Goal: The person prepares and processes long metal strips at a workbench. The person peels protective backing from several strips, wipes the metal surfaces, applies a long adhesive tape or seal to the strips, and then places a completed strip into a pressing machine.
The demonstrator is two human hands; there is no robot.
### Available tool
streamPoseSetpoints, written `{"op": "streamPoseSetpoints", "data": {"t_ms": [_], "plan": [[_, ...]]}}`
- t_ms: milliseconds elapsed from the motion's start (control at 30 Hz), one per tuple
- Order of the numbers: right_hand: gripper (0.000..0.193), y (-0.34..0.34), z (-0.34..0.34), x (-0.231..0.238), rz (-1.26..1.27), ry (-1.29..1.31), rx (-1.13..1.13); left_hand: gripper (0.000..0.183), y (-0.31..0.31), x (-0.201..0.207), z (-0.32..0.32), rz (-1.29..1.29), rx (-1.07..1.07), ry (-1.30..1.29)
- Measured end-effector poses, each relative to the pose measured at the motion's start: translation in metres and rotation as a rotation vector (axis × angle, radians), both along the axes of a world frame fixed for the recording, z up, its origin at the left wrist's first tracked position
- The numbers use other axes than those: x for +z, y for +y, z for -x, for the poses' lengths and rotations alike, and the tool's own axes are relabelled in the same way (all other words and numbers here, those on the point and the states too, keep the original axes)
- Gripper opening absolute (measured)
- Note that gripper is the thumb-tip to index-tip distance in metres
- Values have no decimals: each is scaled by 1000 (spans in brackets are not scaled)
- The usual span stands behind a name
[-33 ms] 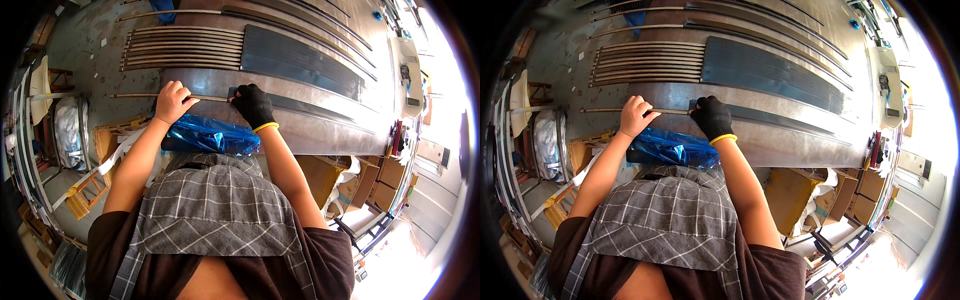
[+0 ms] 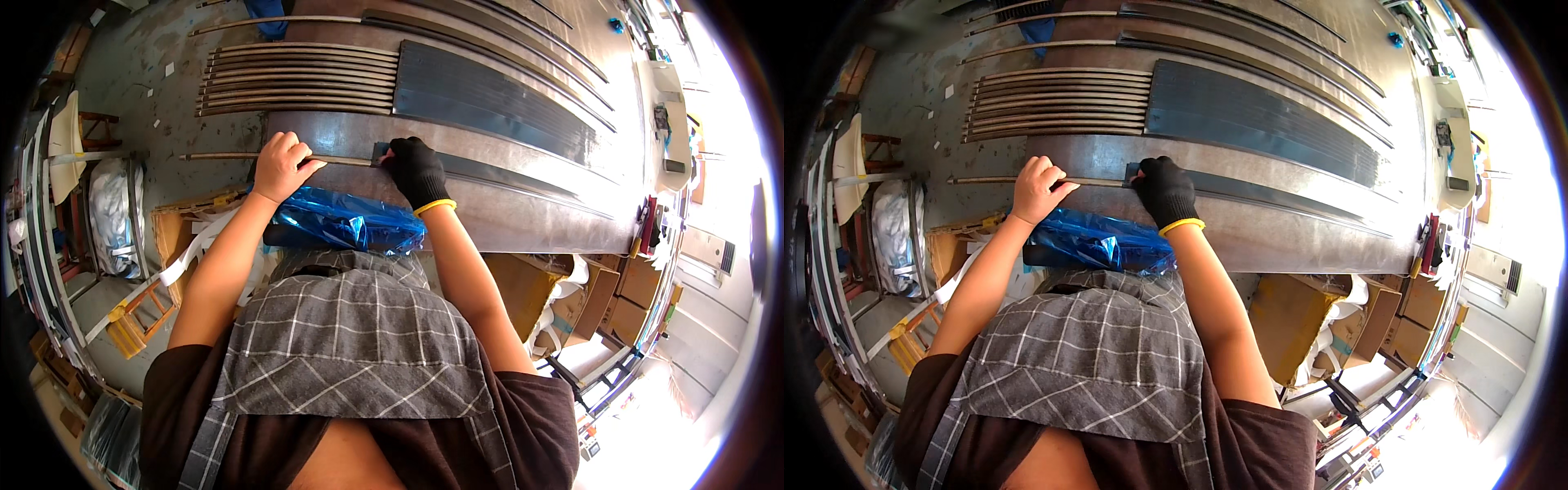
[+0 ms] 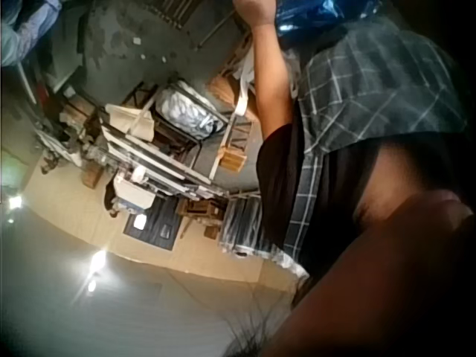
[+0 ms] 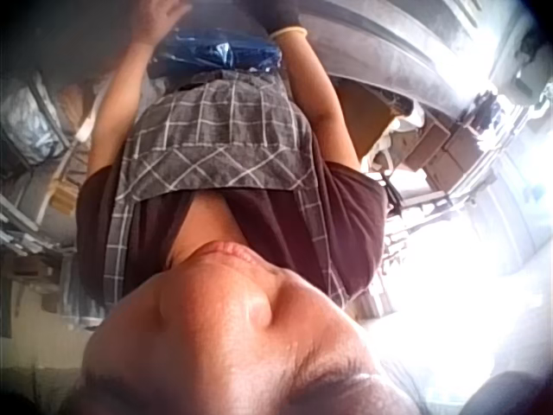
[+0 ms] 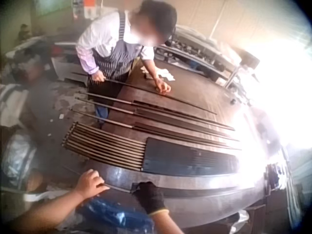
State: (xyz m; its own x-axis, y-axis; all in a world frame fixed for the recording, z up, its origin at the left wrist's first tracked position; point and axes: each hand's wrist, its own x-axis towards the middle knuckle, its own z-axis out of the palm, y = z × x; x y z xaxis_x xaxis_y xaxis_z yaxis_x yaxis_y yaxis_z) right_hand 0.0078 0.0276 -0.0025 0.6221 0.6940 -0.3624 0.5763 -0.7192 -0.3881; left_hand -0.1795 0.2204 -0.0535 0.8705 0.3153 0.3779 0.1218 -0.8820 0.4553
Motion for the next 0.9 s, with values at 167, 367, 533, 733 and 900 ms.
{"op": "streamPoseSetpoints", "data": {"t_ms": [167, 367, 533, 733, 900], "plan": [[28, -4, 2, -4, -43, -8, 10, 29, 1, 0, 2, 0, -2, -9], [28, -5, 12, -3, -161, 10, 38, 29, 0, 1, 3, -17, -4, -28], [23, -4, 18, -9, -239, -34, 30, 29, 1, 0, 3, 3, -6, -51], [10, -117, -63, -52, -578, -201, -369, 25, 3, 15, -4, 211, -29, 85], [13, -362, -149, 123, -305, -929, -977, 23, 18, 48, 0, 511, 5, 171]]}}
